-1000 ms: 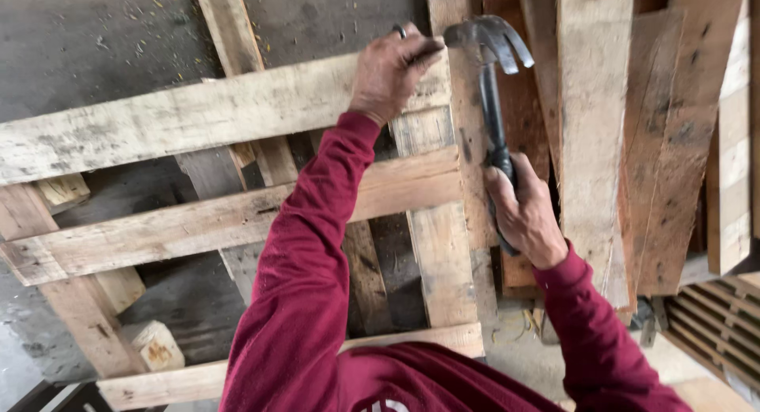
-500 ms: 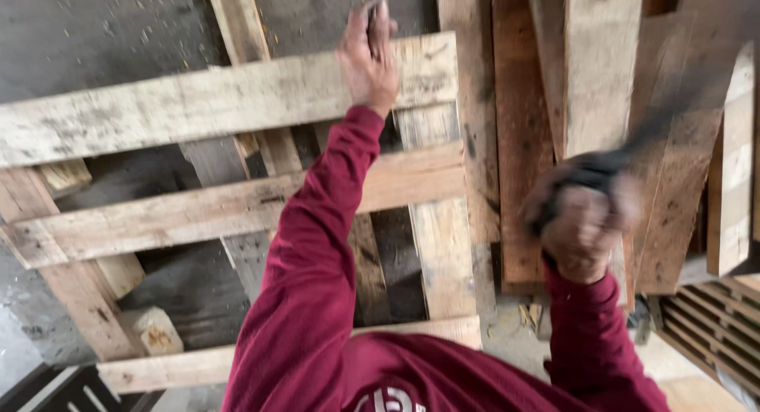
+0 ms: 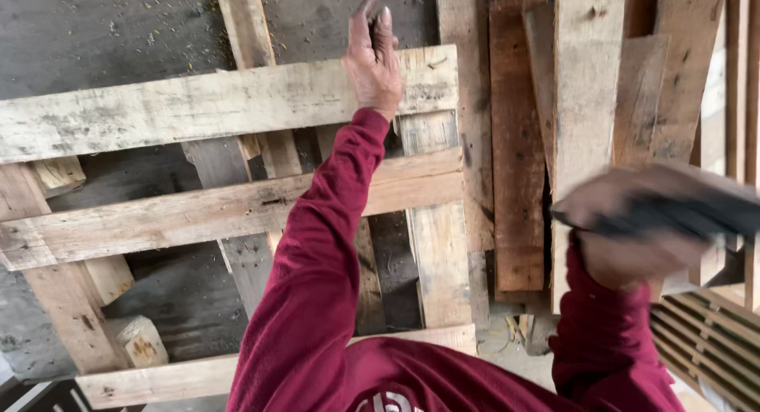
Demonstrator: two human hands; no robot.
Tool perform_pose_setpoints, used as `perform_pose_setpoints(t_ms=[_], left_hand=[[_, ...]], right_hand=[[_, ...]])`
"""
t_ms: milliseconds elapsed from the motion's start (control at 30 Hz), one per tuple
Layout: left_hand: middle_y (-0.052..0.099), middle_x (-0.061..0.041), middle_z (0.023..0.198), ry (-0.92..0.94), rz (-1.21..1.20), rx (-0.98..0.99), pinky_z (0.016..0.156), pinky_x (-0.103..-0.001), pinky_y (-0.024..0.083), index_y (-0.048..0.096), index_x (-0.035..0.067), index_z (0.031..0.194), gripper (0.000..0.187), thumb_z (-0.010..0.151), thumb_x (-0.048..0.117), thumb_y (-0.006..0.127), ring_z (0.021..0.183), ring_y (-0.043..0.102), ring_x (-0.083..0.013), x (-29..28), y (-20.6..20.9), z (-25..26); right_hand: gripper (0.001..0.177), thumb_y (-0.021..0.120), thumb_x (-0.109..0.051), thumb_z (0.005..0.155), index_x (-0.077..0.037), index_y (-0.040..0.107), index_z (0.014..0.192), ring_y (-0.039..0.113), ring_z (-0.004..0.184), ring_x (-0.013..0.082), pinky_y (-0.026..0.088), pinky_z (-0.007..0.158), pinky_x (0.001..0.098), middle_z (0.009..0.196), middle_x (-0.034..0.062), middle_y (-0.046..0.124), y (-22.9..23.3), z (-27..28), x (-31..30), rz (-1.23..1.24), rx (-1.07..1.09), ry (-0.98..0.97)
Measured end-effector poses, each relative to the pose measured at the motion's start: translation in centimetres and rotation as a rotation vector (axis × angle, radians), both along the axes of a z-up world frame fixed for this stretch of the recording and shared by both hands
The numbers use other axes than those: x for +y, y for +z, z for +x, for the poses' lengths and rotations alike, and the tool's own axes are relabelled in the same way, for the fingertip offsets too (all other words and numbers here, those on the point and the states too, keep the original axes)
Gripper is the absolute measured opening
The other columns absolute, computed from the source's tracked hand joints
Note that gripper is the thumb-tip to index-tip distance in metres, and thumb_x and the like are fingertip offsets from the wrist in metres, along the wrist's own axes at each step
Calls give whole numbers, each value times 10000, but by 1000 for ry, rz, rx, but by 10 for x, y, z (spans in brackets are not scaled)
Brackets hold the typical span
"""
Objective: The person hammers nails into wooden planks using a hammer. They repeatedly pick up nails from a container and drive them into the wood to secure the planks together.
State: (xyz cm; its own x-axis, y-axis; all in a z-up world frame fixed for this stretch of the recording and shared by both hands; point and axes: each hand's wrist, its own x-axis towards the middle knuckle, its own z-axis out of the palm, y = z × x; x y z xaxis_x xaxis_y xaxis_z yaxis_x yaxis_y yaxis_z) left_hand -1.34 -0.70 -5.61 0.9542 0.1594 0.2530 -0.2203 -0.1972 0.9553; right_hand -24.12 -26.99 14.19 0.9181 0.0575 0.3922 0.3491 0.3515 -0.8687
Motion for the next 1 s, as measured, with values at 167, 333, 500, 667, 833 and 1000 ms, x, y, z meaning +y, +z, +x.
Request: perform_pose_setpoints(t_ms=[167, 333, 500, 667, 833, 1000], left_hand=[[648, -26, 835, 30, 39, 71, 595, -261, 593, 505, 91, 1191, 176, 1108, 245, 485, 702, 692, -95, 2, 9, -6], [627, -35, 806, 33, -42, 56, 661, -285, 569, 504, 85, 1152, 161, 1140, 237, 454, 721, 656, -108, 3, 28, -9], [639, -47, 821, 71, -25, 77, 640, -274, 578, 520, 86, 1097, 151, 1119, 233, 500, 698, 667, -104, -4, 36, -5], [632, -28, 766, 69, -49, 73, 658, -274, 565, 523, 88, 1099, 157, 1130, 239, 494, 690, 651, -100, -2, 34, -7], [610, -35, 778, 74, -42, 49, 659, -281, 560, 516, 76, 1104, 156, 1137, 224, 479, 686, 617, -103, -1, 39, 3], [625, -14, 781, 37, -80, 61, 636, -273, 582, 516, 93, 1081, 154, 1133, 233, 478, 691, 648, -89, -1, 32, -5]], right_hand=[[167, 620, -264, 1043, -122, 620, 1131, 610, 726, 146, 557, 650, 366, 942, 45, 677, -41, -16, -6, -601, 174, -77], [192, 590, -204, 1077, -90, 573, 1230, 532, 624, 92, 482, 522, 292, 875, 27, 591, -45, -9, 66, -437, 899, -267], [482, 639, -477, 1008, -188, 548, 1383, 757, 962, 139, 658, 783, 340, 1182, 49, 713, 20, 35, 28, 73, -213, -71], [362, 566, -417, 1008, -165, 626, 1261, 678, 803, 113, 574, 679, 314, 1040, 43, 712, 2, 20, 34, -440, 421, -212], [128, 561, -134, 1069, -112, 571, 1195, 591, 721, 206, 533, 583, 339, 1011, 136, 635, -31, 18, 58, -1217, 582, -258], [342, 537, -420, 1062, -196, 626, 1305, 696, 705, 130, 597, 636, 292, 987, 7, 682, 27, 37, 25, -261, -102, -218]])
